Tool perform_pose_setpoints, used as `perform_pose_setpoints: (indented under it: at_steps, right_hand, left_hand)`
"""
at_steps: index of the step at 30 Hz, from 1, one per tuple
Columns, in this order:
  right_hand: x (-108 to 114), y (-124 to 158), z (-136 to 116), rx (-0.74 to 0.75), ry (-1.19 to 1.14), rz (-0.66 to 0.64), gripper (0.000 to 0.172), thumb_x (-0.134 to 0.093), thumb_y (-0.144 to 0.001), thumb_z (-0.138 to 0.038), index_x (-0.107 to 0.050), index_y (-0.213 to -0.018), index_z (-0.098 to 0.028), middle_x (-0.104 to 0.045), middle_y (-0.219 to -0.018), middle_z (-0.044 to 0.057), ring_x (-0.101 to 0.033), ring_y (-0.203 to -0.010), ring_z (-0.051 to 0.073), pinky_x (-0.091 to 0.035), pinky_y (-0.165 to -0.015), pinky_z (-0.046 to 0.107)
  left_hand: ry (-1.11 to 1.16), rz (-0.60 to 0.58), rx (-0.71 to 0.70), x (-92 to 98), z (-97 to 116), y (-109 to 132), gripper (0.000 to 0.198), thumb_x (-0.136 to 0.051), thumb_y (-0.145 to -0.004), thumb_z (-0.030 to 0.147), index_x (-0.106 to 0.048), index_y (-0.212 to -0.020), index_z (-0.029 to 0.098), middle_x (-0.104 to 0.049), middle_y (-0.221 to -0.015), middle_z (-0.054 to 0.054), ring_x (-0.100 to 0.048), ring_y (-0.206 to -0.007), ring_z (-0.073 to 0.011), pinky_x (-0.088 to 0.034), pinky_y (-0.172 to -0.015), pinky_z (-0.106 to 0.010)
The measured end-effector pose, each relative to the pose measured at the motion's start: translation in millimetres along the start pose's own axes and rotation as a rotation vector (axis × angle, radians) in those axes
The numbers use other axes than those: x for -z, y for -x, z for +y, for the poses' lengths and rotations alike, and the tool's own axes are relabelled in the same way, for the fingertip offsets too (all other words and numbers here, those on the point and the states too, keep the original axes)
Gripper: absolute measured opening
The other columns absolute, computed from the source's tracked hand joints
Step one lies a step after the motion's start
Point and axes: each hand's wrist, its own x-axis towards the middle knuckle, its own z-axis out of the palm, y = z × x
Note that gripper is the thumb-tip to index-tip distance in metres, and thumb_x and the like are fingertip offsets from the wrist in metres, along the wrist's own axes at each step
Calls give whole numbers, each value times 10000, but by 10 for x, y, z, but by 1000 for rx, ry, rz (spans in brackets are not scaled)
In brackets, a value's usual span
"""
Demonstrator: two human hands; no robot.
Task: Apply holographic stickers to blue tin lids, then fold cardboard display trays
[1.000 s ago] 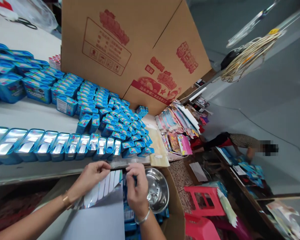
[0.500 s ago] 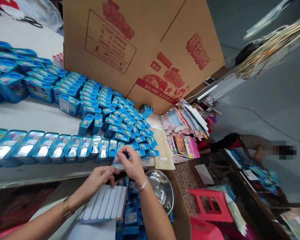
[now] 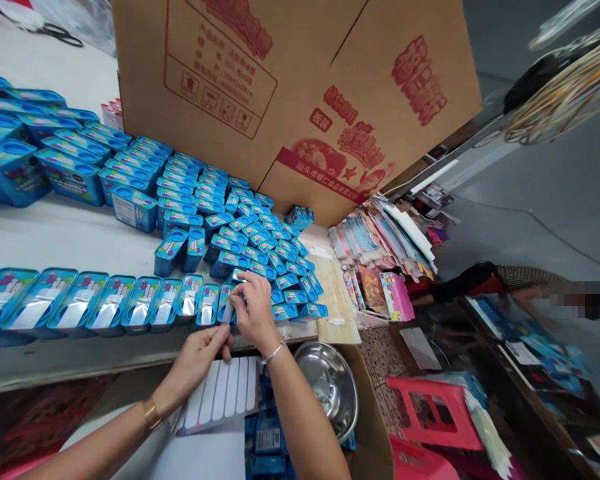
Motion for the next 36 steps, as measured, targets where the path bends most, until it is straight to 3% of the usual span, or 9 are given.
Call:
perform_pose_setpoints:
  at_steps: [10, 16, 21, 23, 26, 29, 32, 34, 36]
  right_hand:
    - [0, -186, 34, -32, 110, -177, 90, -655, -878, -208, -584, -921, -243, -592, -1098, 13, -499, -1076, 209, -321, -1002, 390]
    - [-3, -150, 12, -53, 146, -171, 77, -602, -908, -225, -565, -973, -242, -573, -1071, 18, -469, -1073, 212, -296, -1024, 394]
    - [-152, -139, -37, -101, 182, -103, 79, -543, -929, -195, -583, -986, -232, -580, -1071, 45, -475, -1068, 220, -311, -1025, 412]
    - [-149, -121, -69, -122, 121, -30, 104, -524, -943, -202, -590, -1021, -221, -604, -1079, 59, -500, -1074, 221, -327, -1032, 413]
    - [49, 65, -146, -179, -121, 195, 201, -477, -974, -266, -581, -1129, -192, -621, -1157, 91, -537, -1133, 212, -369, -1043, 393]
    - [379, 530, -289, -335, -463, 359, 311, -463, -982, -421, -586, -1146, -188, -643, -1171, 113, -594, -1120, 220, -430, -1027, 395]
    - [543, 1167, -548, -438, -903, 319, 458, -465, -957, -570, -568, -1243, -227, -643, -1246, 135, -630, -1144, 261, -451, -1034, 467]
    - [467, 1555, -792, -521, -1061, 267, 564, -594, -869, -614, -549, -1316, -274, -613, -1321, 135, -606, -1209, 292, -455, -1035, 499]
    - [291, 1826, -1075, -618, -1152, 189, 605, -681, -789, -641, -595, -1284, -303, -662, -1242, 138, -655, -1133, 321, -492, -972, 530]
  left_hand:
    - [-86, 72, -3, 7, -239, -132, 595, -496, -856, 661, -696, -553, 189, -723, -679, -69, -640, -762, -235, -431, -814, -309]
    - [-144, 98, 1, 50, -362, -190, 681, -434, -846, 714, -678, -462, 208, -764, -720, -115, -676, -845, -287, -432, -872, -340]
    - [-183, 65, -55, 71, -244, -84, 640, -492, -820, 712, -648, -463, 204, -745, -680, -100, -672, -798, -275, -471, -815, -324]
    - [-199, 52, -81, 104, -128, 88, 591, -542, -814, 685, -648, -498, 197, -747, -722, -88, -666, -811, -265, -474, -791, -311]
    - [-186, 68, -130, 233, 169, 460, 504, -594, -824, 629, -664, -581, 193, -740, -790, -66, -653, -882, -246, -476, -765, -275]
    - [-55, 216, -198, 463, 636, 817, 417, -638, -832, 588, -725, -790, 182, -678, -727, -21, -591, -666, -151, -450, -578, -212]
    - [166, 456, -315, 721, 1154, 1040, 412, -644, -844, 575, -712, -948, 182, -639, -712, 22, -451, -461, -69, -335, -393, -173]
    - [269, 592, -423, 876, 1428, 1109, 422, -611, -865, 578, -702, -923, 171, -642, -691, 24, -490, -444, -74, -356, -375, -174]
    - [297, 703, -560, 1022, 1610, 1135, 430, -589, -881, 569, -698, -873, 153, -634, -642, 21, -542, -463, -89, -403, -403, -180]
